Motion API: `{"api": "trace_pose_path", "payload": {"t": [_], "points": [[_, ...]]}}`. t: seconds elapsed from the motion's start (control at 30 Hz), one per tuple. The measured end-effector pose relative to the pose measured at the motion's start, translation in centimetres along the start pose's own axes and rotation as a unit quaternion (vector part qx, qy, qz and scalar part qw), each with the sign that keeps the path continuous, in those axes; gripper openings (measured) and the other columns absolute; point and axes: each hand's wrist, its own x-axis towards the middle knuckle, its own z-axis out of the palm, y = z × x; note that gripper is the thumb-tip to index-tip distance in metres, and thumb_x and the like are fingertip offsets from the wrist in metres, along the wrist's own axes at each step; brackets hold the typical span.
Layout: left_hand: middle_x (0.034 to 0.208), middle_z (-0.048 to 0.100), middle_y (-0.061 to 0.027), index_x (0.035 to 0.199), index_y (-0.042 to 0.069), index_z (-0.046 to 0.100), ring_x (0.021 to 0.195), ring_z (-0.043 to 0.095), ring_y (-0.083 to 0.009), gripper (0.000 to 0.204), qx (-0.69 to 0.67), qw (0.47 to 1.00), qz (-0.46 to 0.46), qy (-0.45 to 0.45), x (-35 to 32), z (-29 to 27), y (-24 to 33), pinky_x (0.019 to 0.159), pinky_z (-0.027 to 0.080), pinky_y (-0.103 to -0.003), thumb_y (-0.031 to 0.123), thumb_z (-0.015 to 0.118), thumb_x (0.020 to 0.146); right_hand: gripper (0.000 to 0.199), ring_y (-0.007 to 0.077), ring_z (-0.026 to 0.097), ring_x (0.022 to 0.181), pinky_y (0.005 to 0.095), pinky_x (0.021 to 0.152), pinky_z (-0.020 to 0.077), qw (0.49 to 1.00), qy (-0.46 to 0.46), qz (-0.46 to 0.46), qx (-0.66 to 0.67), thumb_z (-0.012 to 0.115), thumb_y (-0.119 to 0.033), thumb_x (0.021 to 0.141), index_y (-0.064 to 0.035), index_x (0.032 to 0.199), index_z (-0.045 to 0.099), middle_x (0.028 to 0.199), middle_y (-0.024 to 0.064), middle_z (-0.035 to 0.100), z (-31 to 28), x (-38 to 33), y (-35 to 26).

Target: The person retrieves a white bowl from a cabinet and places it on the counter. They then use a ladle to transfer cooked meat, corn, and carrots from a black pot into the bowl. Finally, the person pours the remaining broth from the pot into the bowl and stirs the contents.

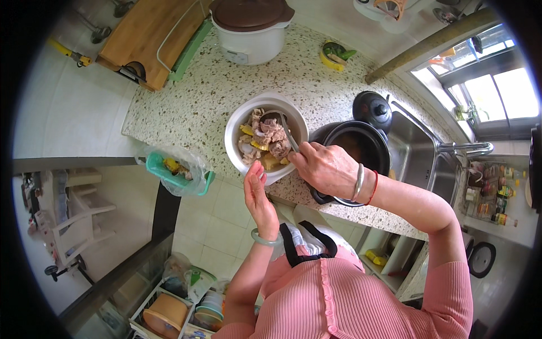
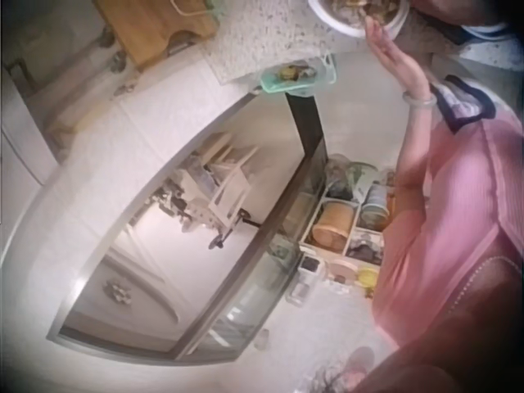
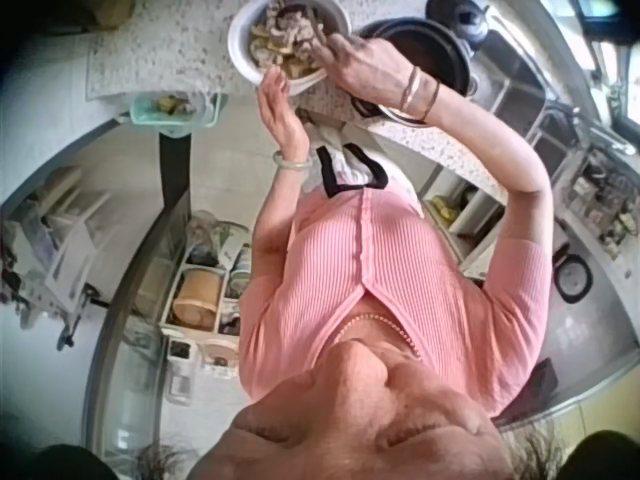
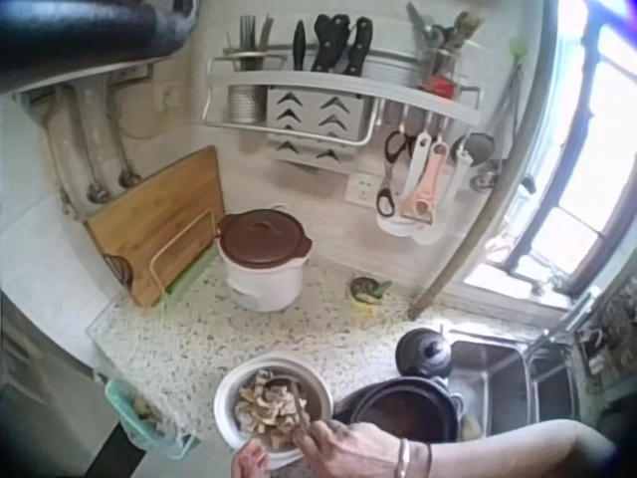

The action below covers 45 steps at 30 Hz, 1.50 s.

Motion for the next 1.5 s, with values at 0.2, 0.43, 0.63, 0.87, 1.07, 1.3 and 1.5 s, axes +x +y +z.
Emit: {"api": "trace_pose_path", "payload": {"t": [0.2,0.43,0.63,0.87,1.07,1.3,1.5], "points": [[0.135,0.05,-0.0092,0.134,0.001,0.046,0.124,0.047,-0.0193,0.043,0.009,1.0,-0.013,0.001,-0.1,0.0,0.1,0.107,0.034,-0.036,0.032,0.037,0.105,0.022,0.0218,0.059,0.073,0.0318,0.056,0.0516,1.0,-0.006,-0.013,-0.016,0.058,-0.01,0.079,0.0003,0.098,0.055,0.079,0.0086,0.049,0.3,-1.7,0.9],[0.131,0.053,-0.0086,0.131,0.001,0.05,0.12,0.049,-0.018,0.043,0.019,1.0,-0.007,0.005,-0.5,0.0,0.2,0.105,0.037,-0.034,0.033,0.038,0.105,0.027,0.023,0.06,0.075,0.0331,0.059,0.0519,0.999,0.043,0.03,0.004,0.057,-0.011,0.08,0.0018,0.105,0.056,0.082,0.0102,0.051,-0.8,-2.3,1.1],[0.131,0.052,-0.0094,0.131,0.0,0.05,0.12,0.049,-0.018,0.044,0.021,1.0,-0.007,0.0,-0.9,0.1,0.3,0.105,0.037,-0.034,0.034,0.038,0.105,0.026,0.0226,0.058,0.072,0.0328,0.057,0.051,0.997,0.064,0.006,0.041,0.058,-0.011,0.08,0.0006,0.103,0.055,0.079,0.0095,0.049,-1.4,-3.5,-0.2],[0.132,0.052,-0.0105,0.13,-0.002,0.049,0.12,0.049,-0.0192,0.045,0.025,1.0,-0.003,-0.001,-1.4,-0.1,0.3,0.105,0.037,-0.035,0.034,0.037,0.105,0.021,0.0226,0.06,0.071,0.0327,0.057,0.0514,0.998,0.045,0.035,0.003,0.058,-0.01,0.08,0.0004,0.097,0.055,0.078,0.0086,0.05,0.0,-3.5,-0.2],[0.131,0.052,-0.0107,0.13,-0.002,0.049,0.121,0.048,-0.0198,0.046,0.032,1.0,0.002,0.0,-1.9,-0.7,0.0,0.104,0.038,-0.035,0.034,0.037,0.105,0.017,0.025,0.061,0.072,0.0348,0.059,0.0522,0.996,0.033,0.076,0.014,0.056,-0.008,0.081,0.0001,0.096,0.055,0.078,0.0107,0.052,0.3,-3.7,0.5],[0.132,0.051,-0.0112,0.13,-0.002,0.049,0.121,0.049,-0.0206,0.047,0.04,0.999,-0.001,-0.003,-2.3,-0.7,0.0,0.104,0.038,-0.036,0.036,0.037,0.105,0.019,0.0322,0.061,0.068,0.0401,0.06,0.0521,0.987,0.055,0.096,0.118,0.059,-0.005,0.083,-0.003,0.102,0.058,0.082,0.0138,0.056,3.0,-2.9,1.5],[0.131,0.052,-0.0116,0.13,-0.002,0.049,0.12,0.049,-0.0213,0.049,0.041,0.999,0.001,-0.003,-2.3,-0.8,0.2,0.104,0.038,-0.036,0.038,0.036,0.105,0.016,0.0356,0.061,0.075,0.0425,0.065,0.0513,0.976,0.074,0.122,0.164,0.054,-0.006,0.089,-0.0037,0.105,0.058,0.086,0.0161,0.059,2.6,-1.8,2.4]]}}
